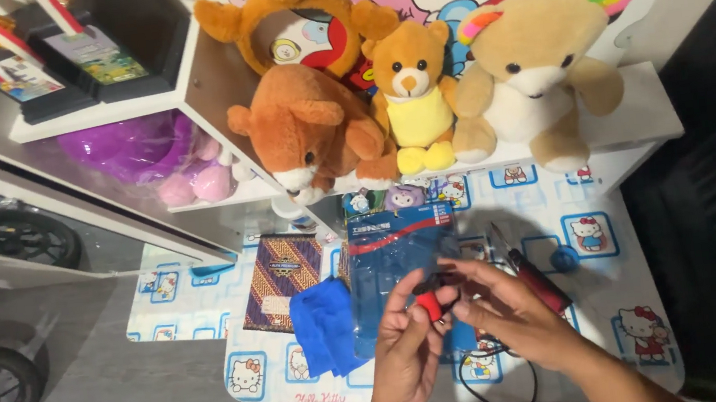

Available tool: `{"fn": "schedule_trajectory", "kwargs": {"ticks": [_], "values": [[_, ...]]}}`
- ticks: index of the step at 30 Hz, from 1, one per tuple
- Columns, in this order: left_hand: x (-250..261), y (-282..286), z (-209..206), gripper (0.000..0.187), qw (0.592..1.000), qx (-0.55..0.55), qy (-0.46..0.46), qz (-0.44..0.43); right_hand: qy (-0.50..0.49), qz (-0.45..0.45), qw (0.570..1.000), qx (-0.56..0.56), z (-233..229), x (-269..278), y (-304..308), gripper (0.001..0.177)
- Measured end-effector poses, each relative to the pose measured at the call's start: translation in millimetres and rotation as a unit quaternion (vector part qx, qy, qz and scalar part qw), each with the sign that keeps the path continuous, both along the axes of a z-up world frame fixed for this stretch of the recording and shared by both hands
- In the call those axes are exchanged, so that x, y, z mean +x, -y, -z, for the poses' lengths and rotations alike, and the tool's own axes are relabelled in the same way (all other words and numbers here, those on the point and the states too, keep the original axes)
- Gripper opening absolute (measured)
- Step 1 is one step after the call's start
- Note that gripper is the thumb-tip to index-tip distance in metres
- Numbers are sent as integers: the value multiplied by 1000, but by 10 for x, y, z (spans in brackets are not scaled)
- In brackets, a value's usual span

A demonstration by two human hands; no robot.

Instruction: Preparing and soldering electrical components or wires.

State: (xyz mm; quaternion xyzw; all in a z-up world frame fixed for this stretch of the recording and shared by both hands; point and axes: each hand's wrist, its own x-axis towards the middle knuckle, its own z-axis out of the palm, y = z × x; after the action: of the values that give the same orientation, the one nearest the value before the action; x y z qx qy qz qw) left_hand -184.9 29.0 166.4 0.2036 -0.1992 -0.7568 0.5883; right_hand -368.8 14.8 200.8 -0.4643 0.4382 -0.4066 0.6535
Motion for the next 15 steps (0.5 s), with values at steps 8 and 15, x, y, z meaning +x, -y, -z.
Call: {"fn": "schedule_trajectory", "kwargs": {"ticks": [8, 15], "values": [[-176, 225, -205, 36, 978, 137, 142, -62, 109, 16, 993, 32, 256, -288, 324, 35], [-492, 246, -395, 32, 973, 81, 200, -83, 160, 11, 986, 48, 94, -535, 379, 33]]}}
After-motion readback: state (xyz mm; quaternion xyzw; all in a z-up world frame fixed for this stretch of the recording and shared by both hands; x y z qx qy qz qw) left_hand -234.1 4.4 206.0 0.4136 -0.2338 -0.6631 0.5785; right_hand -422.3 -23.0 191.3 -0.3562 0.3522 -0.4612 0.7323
